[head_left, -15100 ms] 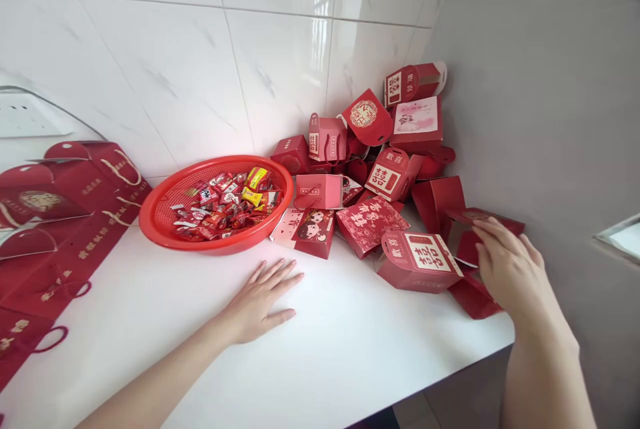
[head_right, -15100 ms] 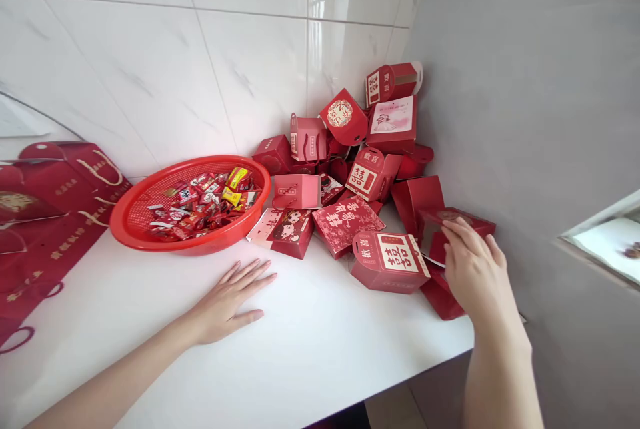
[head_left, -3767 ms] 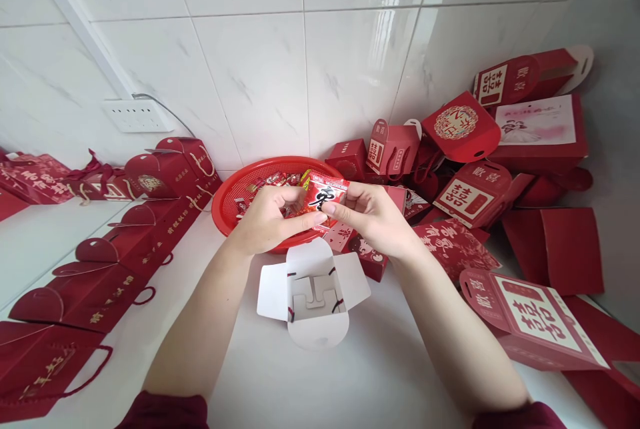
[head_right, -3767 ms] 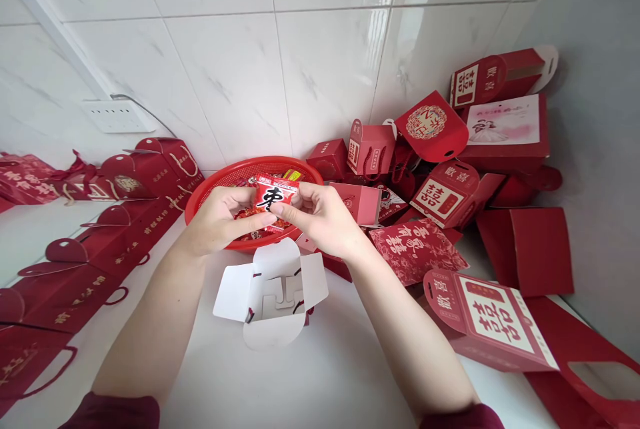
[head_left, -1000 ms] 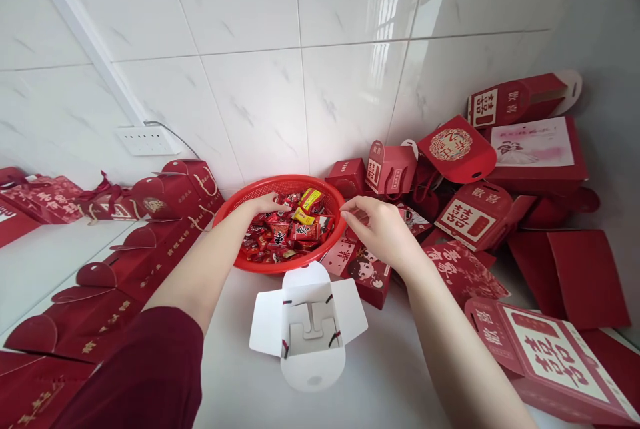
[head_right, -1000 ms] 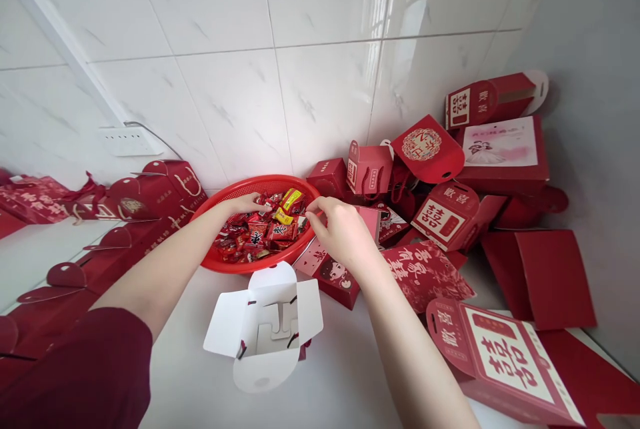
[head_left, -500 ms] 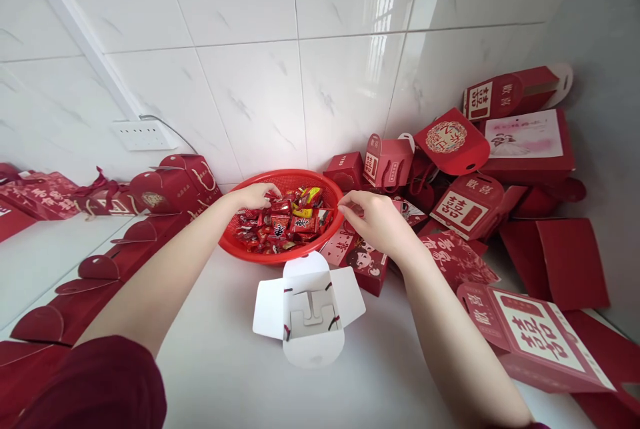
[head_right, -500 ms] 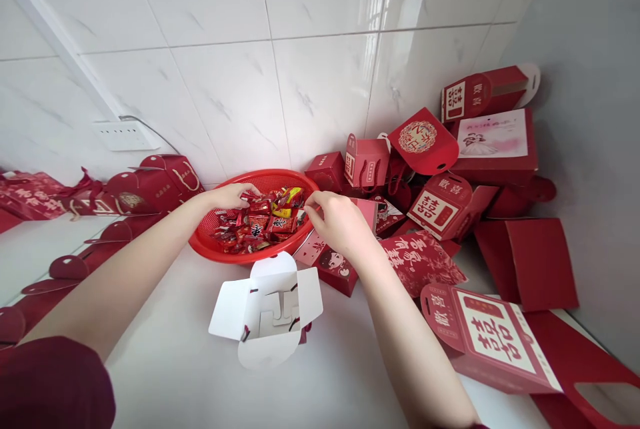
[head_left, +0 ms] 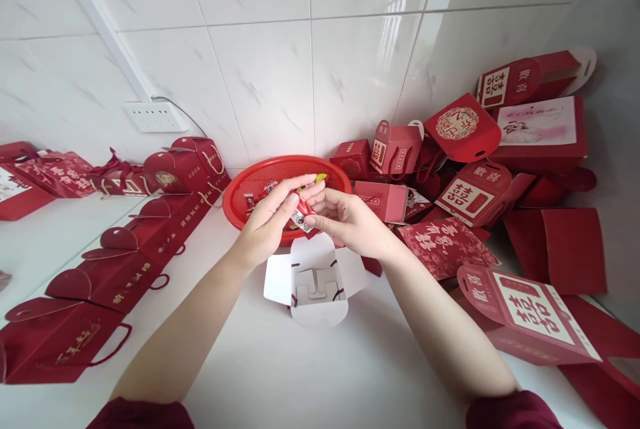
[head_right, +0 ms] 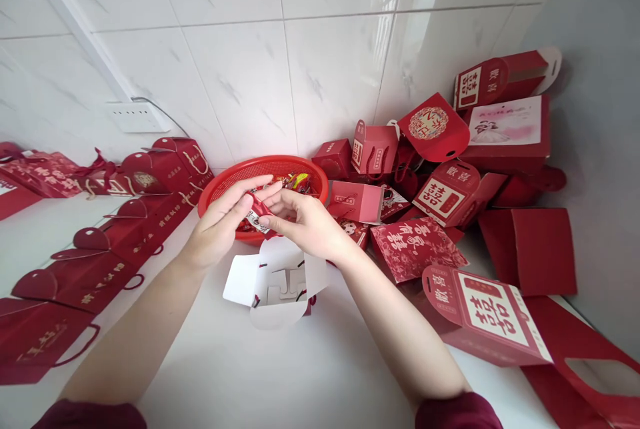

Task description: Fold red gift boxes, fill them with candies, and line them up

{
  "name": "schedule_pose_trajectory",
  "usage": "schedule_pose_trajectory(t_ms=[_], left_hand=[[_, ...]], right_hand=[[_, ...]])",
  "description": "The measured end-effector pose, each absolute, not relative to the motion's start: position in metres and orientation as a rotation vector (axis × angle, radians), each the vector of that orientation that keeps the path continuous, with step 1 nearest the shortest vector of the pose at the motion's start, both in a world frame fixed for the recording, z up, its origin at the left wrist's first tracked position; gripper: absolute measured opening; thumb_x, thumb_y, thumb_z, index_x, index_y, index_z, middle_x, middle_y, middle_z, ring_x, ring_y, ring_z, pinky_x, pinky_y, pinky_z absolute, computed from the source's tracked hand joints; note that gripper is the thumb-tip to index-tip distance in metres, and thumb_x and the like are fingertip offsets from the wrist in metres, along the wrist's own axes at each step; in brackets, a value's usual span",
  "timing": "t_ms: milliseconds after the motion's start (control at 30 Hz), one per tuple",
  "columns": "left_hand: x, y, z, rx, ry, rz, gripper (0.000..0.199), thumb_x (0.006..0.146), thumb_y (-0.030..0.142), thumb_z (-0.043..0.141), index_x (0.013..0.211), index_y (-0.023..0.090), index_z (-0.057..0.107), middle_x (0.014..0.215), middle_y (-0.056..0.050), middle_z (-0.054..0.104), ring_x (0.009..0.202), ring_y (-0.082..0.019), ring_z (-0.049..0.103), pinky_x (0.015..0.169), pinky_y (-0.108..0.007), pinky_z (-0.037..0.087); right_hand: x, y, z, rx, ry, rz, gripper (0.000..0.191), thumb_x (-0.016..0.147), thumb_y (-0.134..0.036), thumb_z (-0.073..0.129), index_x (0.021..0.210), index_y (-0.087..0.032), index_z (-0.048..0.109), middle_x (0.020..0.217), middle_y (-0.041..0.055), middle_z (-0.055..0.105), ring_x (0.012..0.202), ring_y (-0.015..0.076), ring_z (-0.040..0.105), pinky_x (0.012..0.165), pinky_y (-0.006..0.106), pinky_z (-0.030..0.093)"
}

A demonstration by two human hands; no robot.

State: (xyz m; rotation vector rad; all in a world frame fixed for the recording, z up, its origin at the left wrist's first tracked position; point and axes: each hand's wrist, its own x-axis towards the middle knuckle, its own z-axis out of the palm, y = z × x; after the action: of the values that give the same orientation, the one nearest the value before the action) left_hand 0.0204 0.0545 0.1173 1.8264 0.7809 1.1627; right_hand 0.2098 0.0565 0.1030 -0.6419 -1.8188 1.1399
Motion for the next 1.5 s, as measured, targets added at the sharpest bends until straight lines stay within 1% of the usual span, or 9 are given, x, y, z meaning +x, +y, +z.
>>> schedule_pose_trajectory(t_ms=[133,267,467,633,833,1033,1167,1300,1500], left_hand=[[0.012,0.047,0.114,1.87,0.893,1.086,0.034,0.098,0.039,0.055,0.128,0.026,0.065,0.136,-0.006,0.063,0.13,-0.025,0.056,0.11,-0.037,0.048],[-0.001,0.048,0.118,1.813,1.02,1.017,0.021,0.089,0.039,0.069,0.096,0.02,0.073,0.098,-0.005,0.076,0.09,-0.021,0.074,0.083,-0.031,0.063],[-0.008,0.044,0.114,1.774,1.038,1.052,0.019,0.083,0.036,0.075,0.077,0.018,0.069,0.069,-0.001,0.07,0.068,-0.018,0.074,0.063,-0.025,0.064],[-0.006,0.043,0.112,1.766,1.052,1.054,0.018,0.082,0.036,0.076,0.077,0.019,0.071,0.07,-0.003,0.073,0.069,-0.019,0.075,0.065,-0.028,0.066],[-0.01,0.046,0.112,1.992,0.903,1.139,0.006,0.082,0.024,0.075,0.087,0.023,0.078,0.094,-0.004,0.076,0.087,-0.019,0.073,0.077,-0.029,0.064],[-0.02,0.043,0.119,2.333,0.775,1.039,0.022,0.086,0.016,0.067,0.093,0.034,0.079,0.103,0.0,0.074,0.094,-0.018,0.071,0.079,-0.028,0.061],[-0.021,0.037,0.126,2.448,0.978,0.99,0.019,0.089,0.026,0.065,0.104,0.032,0.075,0.107,0.0,0.074,0.101,-0.02,0.068,0.09,-0.032,0.056],[-0.018,0.032,0.128,2.463,1.211,0.852,0.018,0.089,0.039,0.064,0.102,0.029,0.071,0.105,0.0,0.072,0.098,-0.022,0.067,0.084,-0.031,0.054],[-0.005,0.023,0.114,2.433,1.269,0.15,0.067,0.072,0.067,0.07,0.128,0.032,0.057,0.124,-0.004,0.065,0.111,-0.03,0.062,0.083,-0.037,0.051]], right_hand=[[0.213,0.054,0.103,-0.618,-1.845,1.226,0.017,0.092,-0.03,0.064,0.104,-0.018,0.068,0.096,0.0034,0.071,0.083,0.0145,0.066,0.077,0.029,0.056],[0.219,0.054,0.106,-0.665,-1.834,1.278,0.016,0.09,-0.029,0.066,0.101,-0.017,0.069,0.089,0.002,0.071,0.075,0.012,0.065,0.066,0.024,0.054],[0.215,0.054,0.107,-0.657,-1.773,1.384,0.014,0.086,-0.03,0.071,0.088,-0.017,0.07,0.081,0.0014,0.069,0.07,0.0121,0.063,0.06,0.023,0.052],[0.216,0.056,0.105,-0.754,-1.753,1.319,0.018,0.084,-0.036,0.073,0.087,-0.018,0.074,0.082,0.0021,0.068,0.068,0.0123,0.059,0.055,0.023,0.049],[0.224,0.057,0.108,-0.739,-1.851,1.434,0.034,0.1,-0.045,0.049,0.107,-0.023,0.074,0.097,0.0027,0.072,0.09,0.0163,0.067,0.074,0.026,0.055],[0.226,0.059,0.106,-0.582,-1.93,1.594,0.031,0.094,-0.031,0.061,0.123,-0.022,0.065,0.111,0.0038,0.072,0.096,0.0167,0.068,0.084,0.03,0.055],[0.228,0.056,0.107,-0.634,-2.083,1.431,0.027,0.094,-0.024,0.057,0.12,-0.022,0.066,0.11,0.003,0.072,0.095,0.0172,0.068,0.08,0.03,0.056],[0.228,0.048,0.112,-0.769,-2.389,1.006,0.019,0.091,-0.017,0.059,0.103,-0.023,0.072,0.096,-0.0001,0.074,0.084,0.017,0.067,0.075,0.028,0.052],[0.226,0.036,0.118,-0.976,-2.642,0.746,0.016,0.09,-0.011,0.055,0.098,-0.016,0.067,0.092,0.0044,0.07,0.078,0.0167,0.061,0.069,0.027,0.043]])
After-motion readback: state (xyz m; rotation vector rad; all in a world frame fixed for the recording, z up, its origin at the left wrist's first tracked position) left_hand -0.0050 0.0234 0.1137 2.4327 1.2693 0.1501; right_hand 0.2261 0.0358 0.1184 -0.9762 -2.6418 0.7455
